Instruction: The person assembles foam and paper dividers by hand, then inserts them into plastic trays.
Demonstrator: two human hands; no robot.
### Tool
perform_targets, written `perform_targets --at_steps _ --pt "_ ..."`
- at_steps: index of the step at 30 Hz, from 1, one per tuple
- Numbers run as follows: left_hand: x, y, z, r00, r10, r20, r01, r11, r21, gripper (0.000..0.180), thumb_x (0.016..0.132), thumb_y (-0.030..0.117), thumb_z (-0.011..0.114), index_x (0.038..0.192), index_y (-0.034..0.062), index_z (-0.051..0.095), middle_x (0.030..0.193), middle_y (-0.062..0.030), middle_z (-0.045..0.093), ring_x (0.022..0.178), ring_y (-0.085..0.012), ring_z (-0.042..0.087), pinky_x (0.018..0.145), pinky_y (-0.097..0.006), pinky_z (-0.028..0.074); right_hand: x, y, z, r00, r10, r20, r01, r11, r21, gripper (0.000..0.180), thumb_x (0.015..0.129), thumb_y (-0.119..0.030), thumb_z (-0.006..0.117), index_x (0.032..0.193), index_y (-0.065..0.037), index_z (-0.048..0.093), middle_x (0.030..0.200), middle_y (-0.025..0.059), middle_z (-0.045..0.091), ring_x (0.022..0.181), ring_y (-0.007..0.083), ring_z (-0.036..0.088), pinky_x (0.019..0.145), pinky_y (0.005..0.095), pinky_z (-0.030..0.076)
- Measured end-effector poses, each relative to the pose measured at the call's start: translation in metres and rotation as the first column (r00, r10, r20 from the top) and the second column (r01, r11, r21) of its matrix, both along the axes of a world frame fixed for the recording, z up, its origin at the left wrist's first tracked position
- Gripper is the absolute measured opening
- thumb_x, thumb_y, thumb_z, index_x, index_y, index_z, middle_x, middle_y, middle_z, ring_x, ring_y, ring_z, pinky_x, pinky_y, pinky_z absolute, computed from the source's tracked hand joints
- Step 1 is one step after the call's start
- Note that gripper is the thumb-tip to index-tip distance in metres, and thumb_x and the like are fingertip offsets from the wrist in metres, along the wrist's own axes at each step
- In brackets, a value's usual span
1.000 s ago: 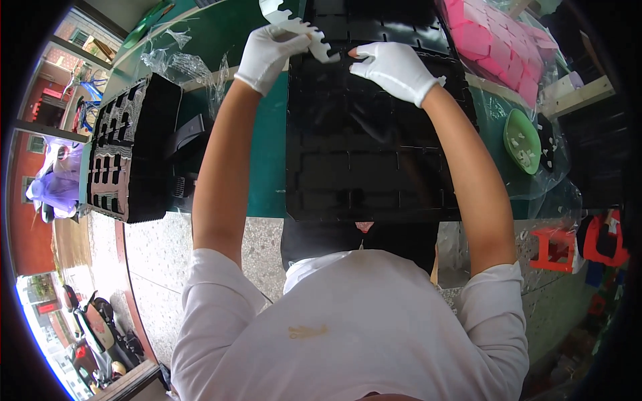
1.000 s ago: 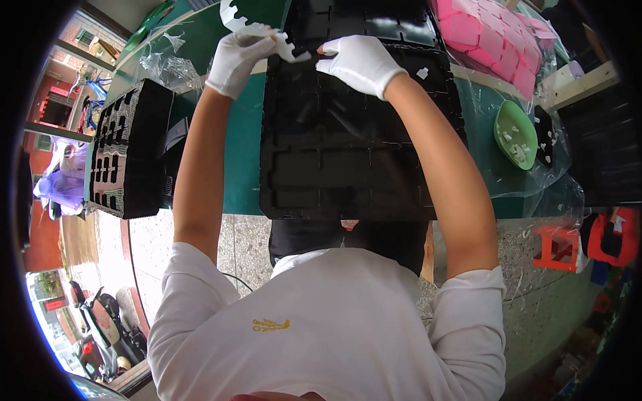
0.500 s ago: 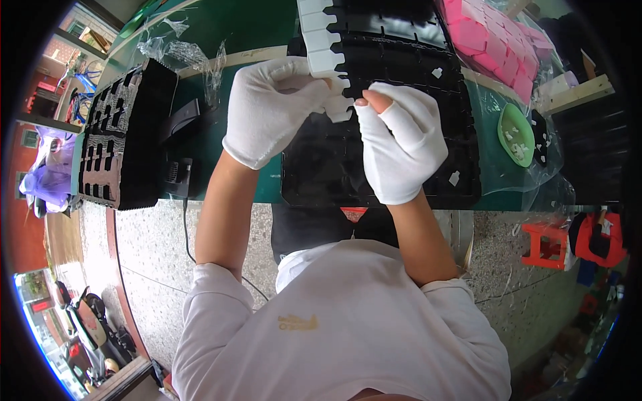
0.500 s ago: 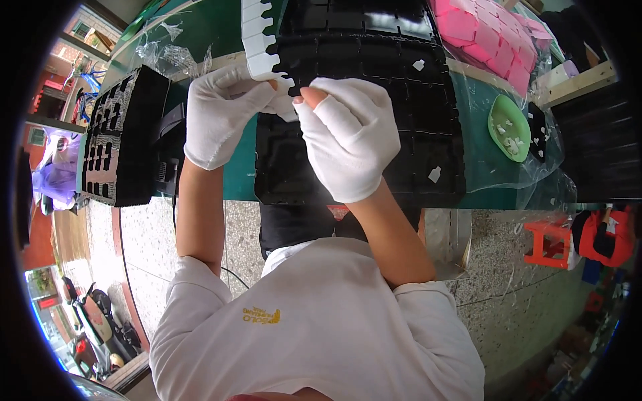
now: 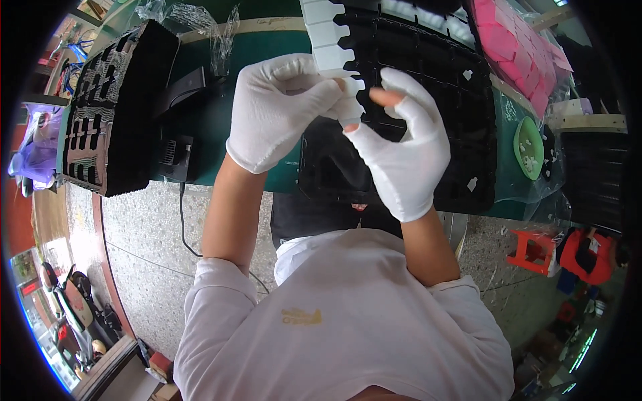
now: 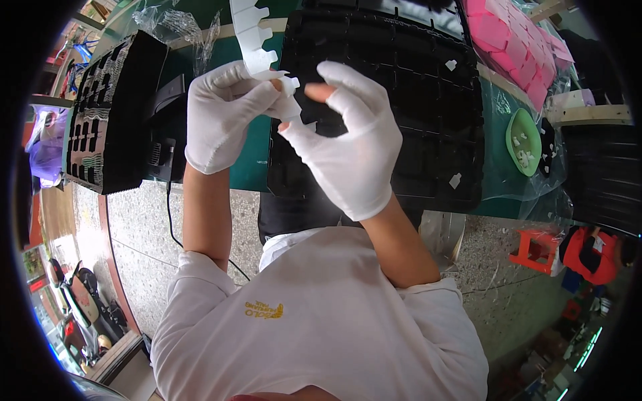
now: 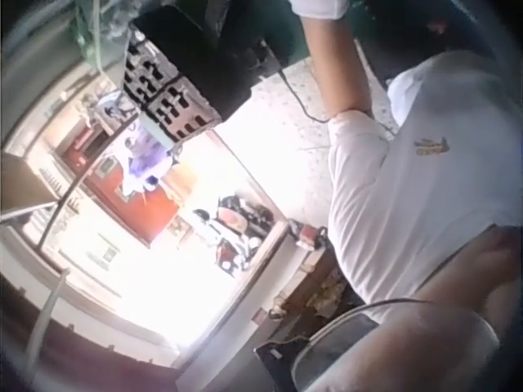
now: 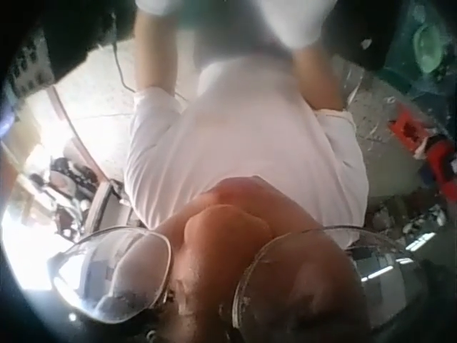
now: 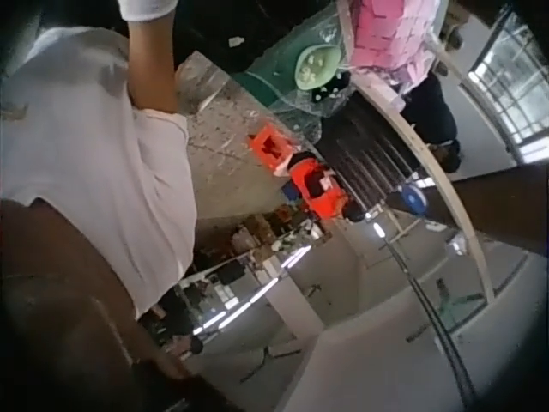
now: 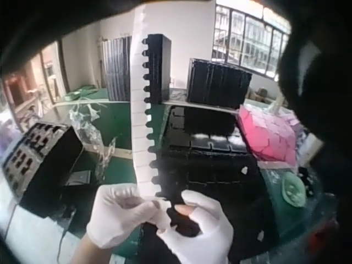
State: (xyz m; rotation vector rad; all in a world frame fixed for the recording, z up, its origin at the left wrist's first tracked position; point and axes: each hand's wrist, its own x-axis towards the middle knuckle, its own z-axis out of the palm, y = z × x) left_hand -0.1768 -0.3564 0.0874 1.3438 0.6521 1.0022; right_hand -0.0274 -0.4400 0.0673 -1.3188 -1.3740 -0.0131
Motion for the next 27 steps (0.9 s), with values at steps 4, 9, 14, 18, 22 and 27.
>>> perform_targets --at_steps 4,9,14,18,22,27 --pt "-0.003 -0.002 -0.007 1.0 0.006 0.002 -0.006 0.999 0.041 0.017 0.088 -0.004 0.071 0.104 -0.0053 0.073 0.091 -0.0134 0.076 0.08 -0.017 0.074 0.076 -0.031 0.062 -0.004 0.002 -0.016 0.944 0.196 -0.267 -0.198 0.98 0.019 0.033 0.069 0.006 0.084 0.099 -0.001 0.073 0.125 0.0137 0.065 0.103 0.0213 0.067 0.082 0.0338 0.056" --pt "-0.013 0.005 -0.026 0.993 0.088 0.078 -0.085 0.996 -0.036 0.015 0.09 -0.003 0.07 0.104 -0.0045 0.073 0.091 -0.0126 0.076 0.079 -0.0159 0.074 0.076 -0.029 0.061 -0.003 -0.015 -0.003 0.953 0.269 0.135 -0.273 0.962 0.008 0.031 0.06 0.005 0.083 0.085 -0.006 0.067 0.119 0.0094 0.068 0.117 0.0321 0.06 0.091 0.038 0.055" --pt "-0.056 0.006 -0.067 0.916 0.401 0.024 -0.402 0.914 0.058 0.022 0.088 -0.001 0.073 0.109 -0.004 0.073 0.097 -0.0126 0.076 0.09 -0.0158 0.073 0.085 -0.028 0.059 0.004 -0.029 -0.008 0.968 0.216 0.126 -0.083 0.753 -0.653 0.008 0.074 -0.01 0.082 0.077 -0.006 0.075 0.151 0.0202 0.042 0.139 0.0375 0.043 0.107 0.0464 0.045" --pt "-0.066 0.008 -0.081 0.867 0.494 -0.069 -0.476 0.861 0.181 0.025 0.087 0.004 0.076 0.112 0.0006 0.074 0.101 -0.0097 0.076 0.095 -0.0172 0.073 0.09 -0.031 0.058 0.01 -0.02 -0.032 0.952 0.232 0.199 -0.013 0.681 -0.733 0.007 0.075 -0.005 0.079 0.08 -0.005 0.075 0.153 0.0161 0.042 0.136 0.0344 0.048 0.113 0.0453 0.039" --pt "-0.072 0.01 -0.087 0.851 0.522 -0.057 -0.496 0.835 0.238 0.026 0.086 0.004 0.078 0.112 0.0012 0.074 0.101 -0.01 0.076 0.095 -0.0162 0.073 0.09 -0.03 0.058 0.007 -0.016 -0.044 0.936 0.192 0.294 0.051 0.753 -0.656 0.019 0.072 -0.008 0.084 0.089 -0.007 0.076 0.152 0.0151 0.043 0.137 0.034 0.046 0.111 0.0447 0.042" --pt "-0.114 0.012 -0.077 0.798 0.602 -0.031 -0.586 0.786 0.195 0.028 0.084 -0.004 0.076 0.112 -0.0038 0.071 0.1 -0.013 0.076 0.091 -0.0164 0.073 0.085 -0.027 0.059 0.018 -0.016 -0.05 0.978 0.152 0.143 -0.041 0.812 -0.583 0.045 0.059 -0.017 0.091 0.1 -0.008 0.076 0.145 0.0218 0.047 0.128 0.0422 0.051 0.096 0.0502 0.051"
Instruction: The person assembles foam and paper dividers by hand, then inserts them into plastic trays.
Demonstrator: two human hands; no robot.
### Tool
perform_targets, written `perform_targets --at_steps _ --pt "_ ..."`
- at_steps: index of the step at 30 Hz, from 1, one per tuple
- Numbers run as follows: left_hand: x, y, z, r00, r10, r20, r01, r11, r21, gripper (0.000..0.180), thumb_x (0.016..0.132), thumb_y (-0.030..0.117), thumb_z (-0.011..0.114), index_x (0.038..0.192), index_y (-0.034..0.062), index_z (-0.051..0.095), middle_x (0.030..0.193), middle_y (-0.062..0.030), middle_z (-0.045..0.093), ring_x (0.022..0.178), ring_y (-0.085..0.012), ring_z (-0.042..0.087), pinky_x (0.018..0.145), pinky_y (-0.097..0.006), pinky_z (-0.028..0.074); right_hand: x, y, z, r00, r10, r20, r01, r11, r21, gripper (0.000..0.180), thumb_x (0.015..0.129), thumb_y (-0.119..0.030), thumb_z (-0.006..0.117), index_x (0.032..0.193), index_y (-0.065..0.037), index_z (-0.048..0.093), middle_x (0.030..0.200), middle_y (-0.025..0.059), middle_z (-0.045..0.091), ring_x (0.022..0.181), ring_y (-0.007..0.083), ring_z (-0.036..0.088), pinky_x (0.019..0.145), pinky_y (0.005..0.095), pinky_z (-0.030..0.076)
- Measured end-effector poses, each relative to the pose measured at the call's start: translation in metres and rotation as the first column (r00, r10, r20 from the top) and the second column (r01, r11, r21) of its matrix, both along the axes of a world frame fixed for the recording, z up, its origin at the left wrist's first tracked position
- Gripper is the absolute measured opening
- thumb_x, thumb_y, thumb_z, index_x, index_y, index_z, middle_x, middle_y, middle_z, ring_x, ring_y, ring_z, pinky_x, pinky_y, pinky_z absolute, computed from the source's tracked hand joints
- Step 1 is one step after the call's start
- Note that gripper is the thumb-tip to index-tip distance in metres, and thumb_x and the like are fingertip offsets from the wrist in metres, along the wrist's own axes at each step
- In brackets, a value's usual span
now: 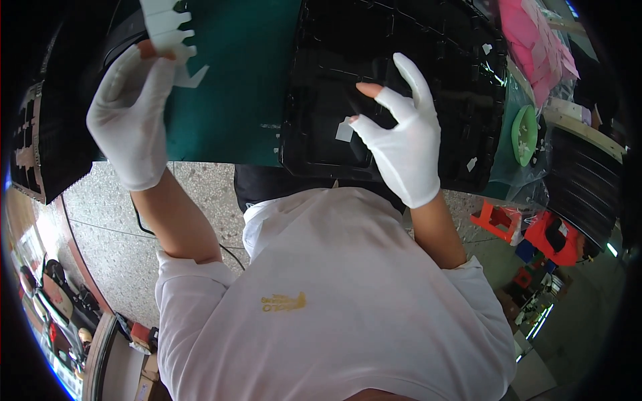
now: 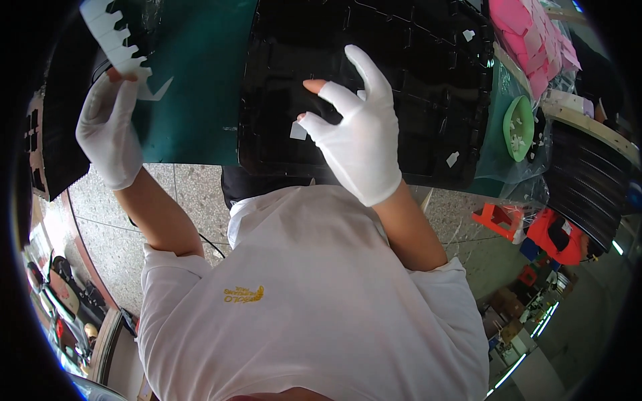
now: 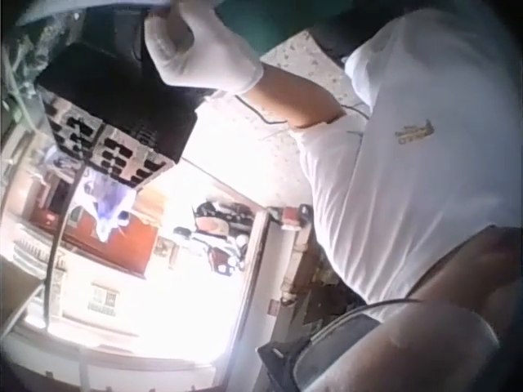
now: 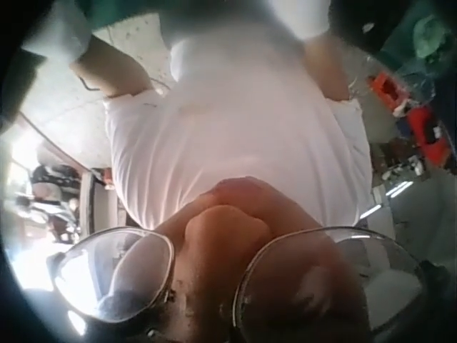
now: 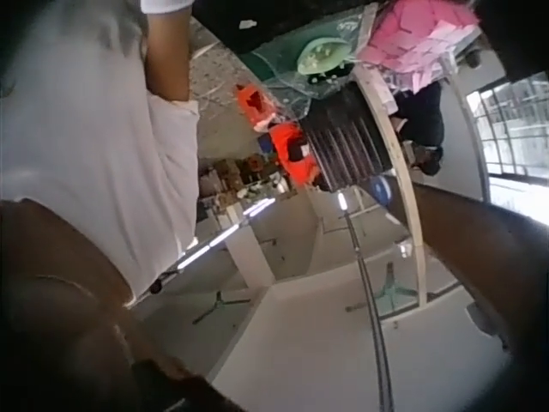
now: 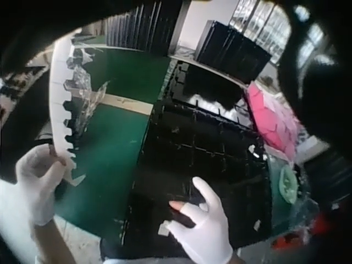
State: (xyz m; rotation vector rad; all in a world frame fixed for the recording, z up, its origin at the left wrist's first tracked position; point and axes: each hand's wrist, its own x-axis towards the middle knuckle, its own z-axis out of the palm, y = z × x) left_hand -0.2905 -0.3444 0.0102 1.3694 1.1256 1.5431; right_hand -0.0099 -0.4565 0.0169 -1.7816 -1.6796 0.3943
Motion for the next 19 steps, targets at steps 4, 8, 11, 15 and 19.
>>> perform_targets --at_steps 4,8,11,15,19 --pt "-0.011 -0.005 0.014 0.92 0.239 -0.31 -0.226 0.971 0.076 0.027 0.085 -0.003 0.075 0.112 -0.0041 0.072 0.096 -0.0135 0.076 0.086 -0.016 0.073 0.078 -0.025 0.059 0.005 -0.017 0.014 0.879 0.324 0.35 -0.343 0.939 -0.008 0.057 0.044 -0.035 0.093 0.092 -0.009 0.076 0.14 0.0183 0.051 0.129 0.0441 0.048 0.089 0.0521 0.049" --pt "0.013 -0.017 0.005 0.759 0.385 -0.525 -0.303 0.923 0.238 0.028 0.082 -0.005 0.073 0.109 -0.0072 0.07 0.103 -0.0167 0.075 0.09 -0.0184 0.072 0.08 -0.028 0.058 0.01 -0.015 0.017 0.784 0.51 0.354 -0.531 0.847 -0.044 0.038 0.052 -0.031 0.09 0.078 -0.009 0.074 0.123 0.0056 0.062 0.127 0.0316 0.051 0.092 0.0491 0.046" --pt "0.042 -0.025 -0.002 0.775 0.43 -0.463 -0.239 0.877 0.416 0.035 0.08 -0.011 0.067 0.115 -0.009 0.064 0.119 -0.0211 0.069 0.099 -0.0253 0.07 0.087 -0.033 0.057 0.03 0.002 0.022 0.714 0.684 0.151 -0.7 0.699 0.145 0.028 0.063 -0.024 0.088 0.081 -0.009 0.074 0.11 0.0033 0.067 0.116 0.027 0.06 0.092 0.0458 0.05" --pt "0.06 -0.031 -0.016 0.709 0.27 -0.651 -0.046 0.94 0.339 0.046 0.076 -0.008 0.071 0.121 -0.0023 0.065 0.122 -0.0177 0.066 0.104 -0.0295 0.068 0.091 -0.036 0.056 0.065 0.073 0.056 0.841 0.342 0.418 -0.471 0.843 0.258 0.051 0.083 -0.032 0.076 0.124 -0.005 0.068 0.118 0.0083 0.07 0.121 0.0344 0.058 0.103 0.047 0.046" --pt "0.05 -0.01 -0.029 0.843 0.136 -0.52 0.05 0.944 0.328 0.059 0.075 -0.004 0.074 0.131 0.0055 0.061 0.124 -0.0175 0.066 0.115 -0.034 0.064 0.094 -0.039 0.055 0.081 0.138 0.029 0.755 0.305 0.58 -0.508 0.832 0.222 0.092 0.092 -0.055 0.064 0.158 -0.005 0.023 0.15 0.0165 0.05 0.142 0.0327 0.043 0.116 0.0417 0.028"
